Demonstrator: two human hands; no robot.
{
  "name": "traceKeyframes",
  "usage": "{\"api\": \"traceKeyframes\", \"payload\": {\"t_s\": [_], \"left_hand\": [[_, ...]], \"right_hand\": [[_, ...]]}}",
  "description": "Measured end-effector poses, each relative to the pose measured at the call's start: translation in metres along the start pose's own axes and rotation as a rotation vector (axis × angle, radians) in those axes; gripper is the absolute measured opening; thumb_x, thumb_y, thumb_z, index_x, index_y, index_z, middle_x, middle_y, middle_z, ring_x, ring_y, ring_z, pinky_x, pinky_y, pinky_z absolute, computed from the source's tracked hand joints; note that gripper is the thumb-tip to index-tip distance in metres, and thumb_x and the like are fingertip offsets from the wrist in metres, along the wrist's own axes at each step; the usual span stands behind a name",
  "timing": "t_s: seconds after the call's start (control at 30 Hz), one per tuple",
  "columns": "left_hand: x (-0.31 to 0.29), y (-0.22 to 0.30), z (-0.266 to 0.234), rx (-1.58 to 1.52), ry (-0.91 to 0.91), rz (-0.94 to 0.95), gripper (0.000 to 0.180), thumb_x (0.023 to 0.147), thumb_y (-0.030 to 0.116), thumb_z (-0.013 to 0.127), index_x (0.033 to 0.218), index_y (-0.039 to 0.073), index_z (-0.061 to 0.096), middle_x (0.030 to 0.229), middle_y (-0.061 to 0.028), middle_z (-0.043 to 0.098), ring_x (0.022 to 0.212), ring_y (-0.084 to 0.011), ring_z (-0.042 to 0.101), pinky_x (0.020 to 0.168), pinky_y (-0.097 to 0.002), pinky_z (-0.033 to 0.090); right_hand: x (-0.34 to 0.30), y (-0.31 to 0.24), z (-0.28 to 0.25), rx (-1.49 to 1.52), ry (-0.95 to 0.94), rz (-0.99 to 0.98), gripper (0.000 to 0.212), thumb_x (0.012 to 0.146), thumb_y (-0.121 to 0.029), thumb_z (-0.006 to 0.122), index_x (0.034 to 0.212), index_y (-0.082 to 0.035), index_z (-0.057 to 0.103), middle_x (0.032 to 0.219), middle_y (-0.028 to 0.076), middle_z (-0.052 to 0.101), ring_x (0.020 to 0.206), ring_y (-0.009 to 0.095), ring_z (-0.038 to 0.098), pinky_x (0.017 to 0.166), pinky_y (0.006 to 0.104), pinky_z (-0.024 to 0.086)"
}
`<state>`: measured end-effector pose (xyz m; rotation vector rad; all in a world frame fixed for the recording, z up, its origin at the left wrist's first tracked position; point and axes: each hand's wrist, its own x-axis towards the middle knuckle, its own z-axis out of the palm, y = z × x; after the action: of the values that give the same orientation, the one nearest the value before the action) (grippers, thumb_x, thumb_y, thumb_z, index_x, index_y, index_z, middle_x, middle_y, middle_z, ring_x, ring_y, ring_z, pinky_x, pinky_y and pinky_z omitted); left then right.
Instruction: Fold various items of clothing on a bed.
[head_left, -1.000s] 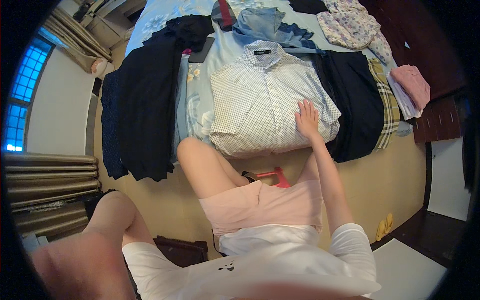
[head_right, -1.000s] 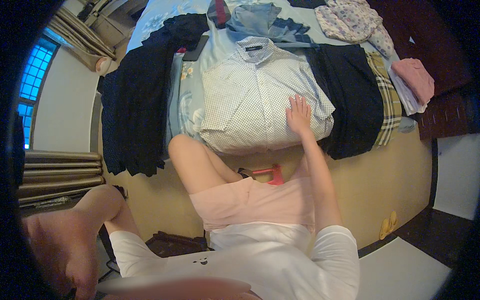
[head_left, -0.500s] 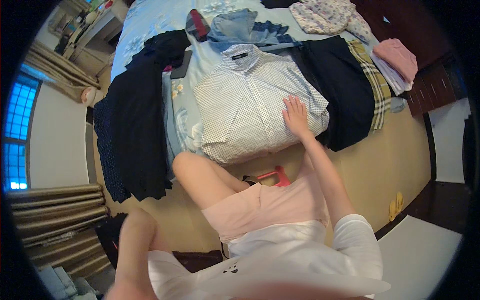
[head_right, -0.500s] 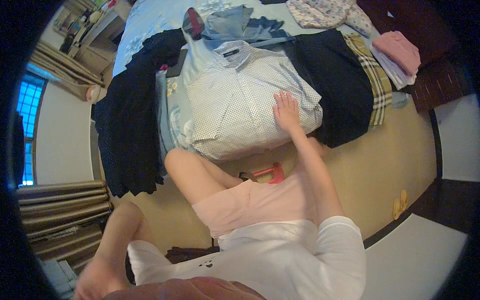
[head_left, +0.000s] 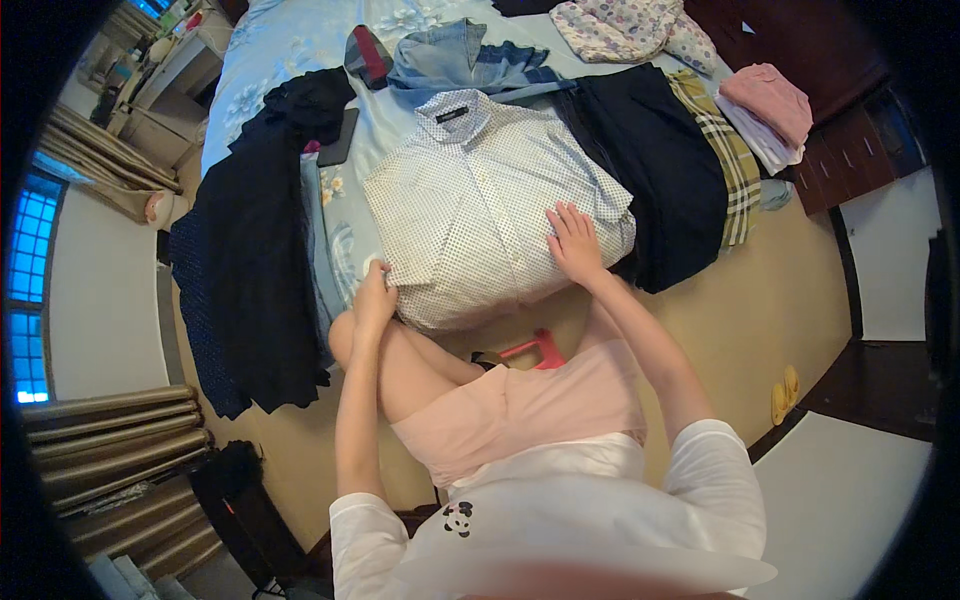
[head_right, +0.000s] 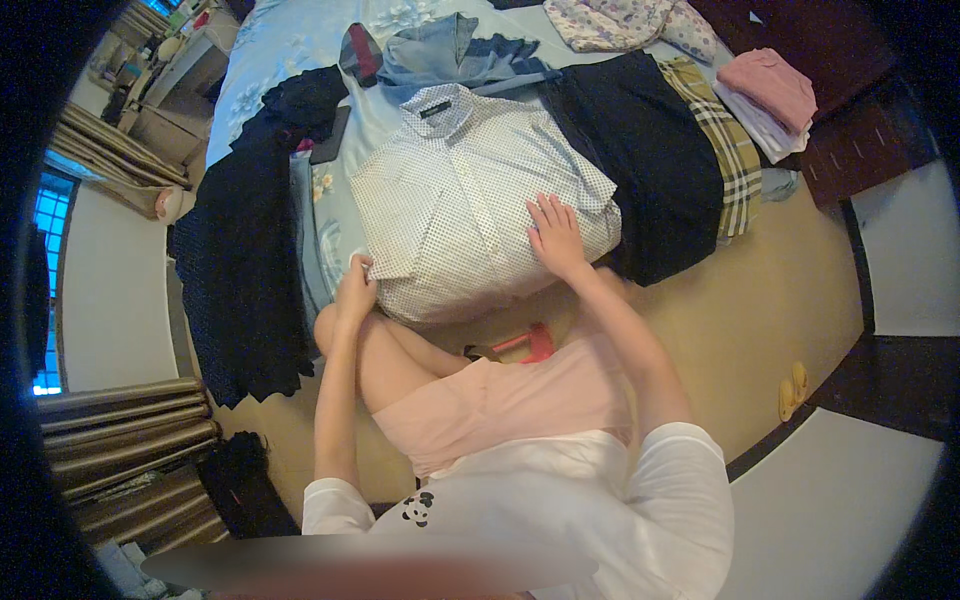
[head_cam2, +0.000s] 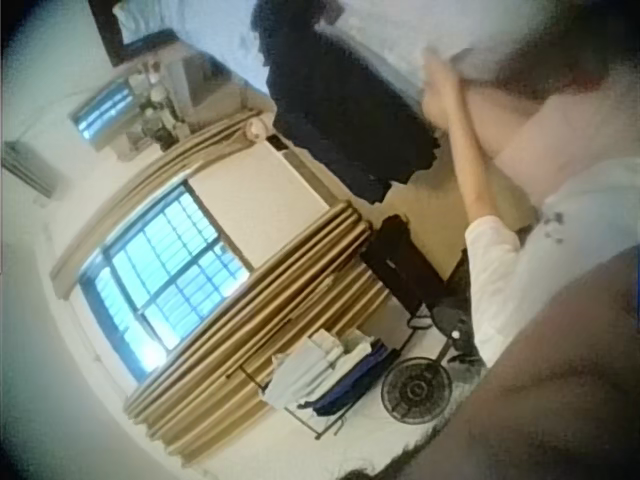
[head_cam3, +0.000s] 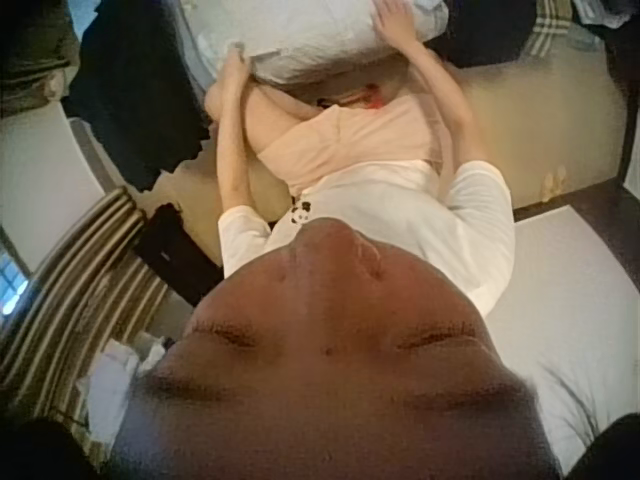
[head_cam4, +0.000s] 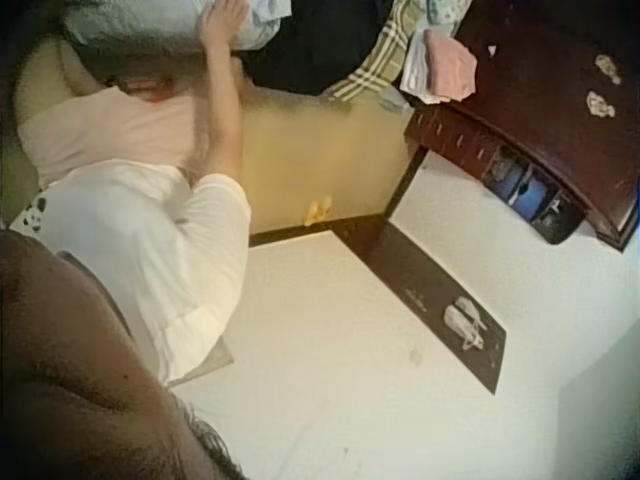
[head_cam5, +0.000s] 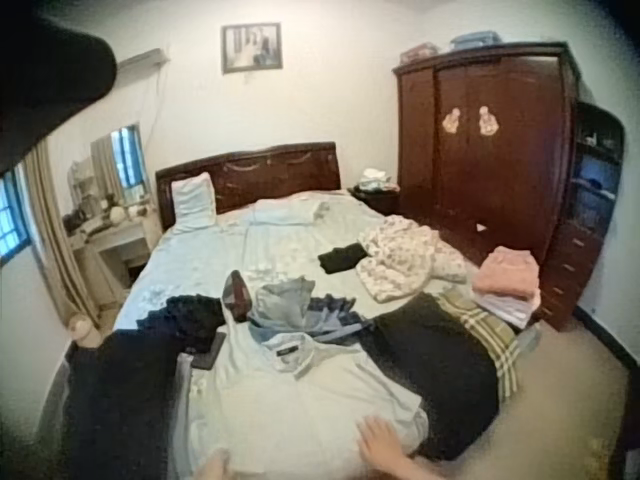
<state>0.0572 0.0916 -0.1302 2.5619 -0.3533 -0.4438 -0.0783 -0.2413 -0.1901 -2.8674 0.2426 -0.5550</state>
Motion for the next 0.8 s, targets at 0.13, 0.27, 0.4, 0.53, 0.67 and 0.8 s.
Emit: {"api": "traceKeyframes", "payload": {"t_s": [0.13, 0.27, 0.4, 0.53, 0.67, 0.8], "left_hand": [[0.006, 0.004, -0.005, 0.216, 0.334, 0.113, 0.023, 0.068, 0.005, 0.054, 0.088, 0.009, 0.044, 0.074, -0.0145, 0.058, 0.070, -0.0354, 0.056, 0.061, -0.0446, 0.042], [0.008, -0.004, -0.006, 0.340, 0.340, 0.097, 0.015, 0.068, 0.003, 0.051, 0.081, 0.008, 0.046, 0.075, -0.0143, 0.058, 0.071, -0.0333, 0.057, 0.061, -0.0442, 0.043], [0.002, -0.007, 0.006, 0.403, 0.118, 0.202, 0.012, 0.067, 0.003, 0.050, 0.079, 0.007, 0.047, 0.076, -0.0138, 0.058, 0.071, -0.0332, 0.057, 0.062, -0.0438, 0.043], [0.000, -0.005, 0.008, 0.404, 0.097, 0.162, 0.014, 0.067, 0.004, 0.051, 0.080, 0.005, 0.047, 0.079, -0.0139, 0.059, 0.072, -0.0334, 0.057, 0.063, -0.0442, 0.043], [0.002, -0.002, 0.014, 0.376, 0.125, 0.145, 0.017, 0.066, 0.007, 0.054, 0.081, 0.006, 0.047, 0.075, -0.0148, 0.058, 0.073, -0.0332, 0.057, 0.063, -0.0426, 0.042], [0.002, -0.002, 0.017, 0.406, 0.152, 0.130, 0.018, 0.066, 0.008, 0.054, 0.083, 0.005, 0.047, 0.077, -0.0153, 0.059, 0.073, -0.0334, 0.057, 0.063, -0.0427, 0.043]], "right_hand": [[-0.002, 0.002, -0.003, -0.014, 0.012, 0.058, 0.044, 0.078, -0.022, 0.050, 0.120, -0.010, 0.042, 0.126, 0.011, 0.038, 0.118, 0.029, 0.033, 0.098, 0.0431, 0.023], [0.005, 0.017, -0.019, 0.222, 0.068, 0.202, 0.045, 0.074, -0.017, 0.056, 0.115, -0.008, 0.044, 0.121, 0.013, 0.042, 0.110, 0.029, 0.039, 0.092, 0.0427, 0.028], [0.007, 0.035, -0.038, -0.088, 0.385, 0.723, 0.050, 0.073, -0.025, 0.059, 0.116, -0.007, 0.041, 0.103, 0.014, 0.050, 0.102, 0.029, 0.045, 0.089, 0.0407, 0.031], [0.006, 0.059, -0.045, 0.286, 0.129, 0.908, 0.066, 0.070, -0.040, 0.062, 0.120, -0.006, 0.035, 0.099, 0.015, 0.052, 0.096, 0.031, 0.049, 0.086, 0.0404, 0.035], [0.014, 0.064, -0.042, 0.413, 0.117, 0.911, 0.054, 0.074, -0.030, 0.061, 0.116, -0.004, 0.041, 0.103, 0.018, 0.055, 0.095, 0.030, 0.053, 0.083, 0.0367, 0.040], [0.042, 0.068, -0.040, 0.741, 0.594, 0.660, 0.030, 0.075, -0.002, 0.051, 0.105, -0.003, 0.051, 0.104, 0.016, 0.055, 0.098, 0.027, 0.053, 0.084, 0.0309, 0.040]]}}
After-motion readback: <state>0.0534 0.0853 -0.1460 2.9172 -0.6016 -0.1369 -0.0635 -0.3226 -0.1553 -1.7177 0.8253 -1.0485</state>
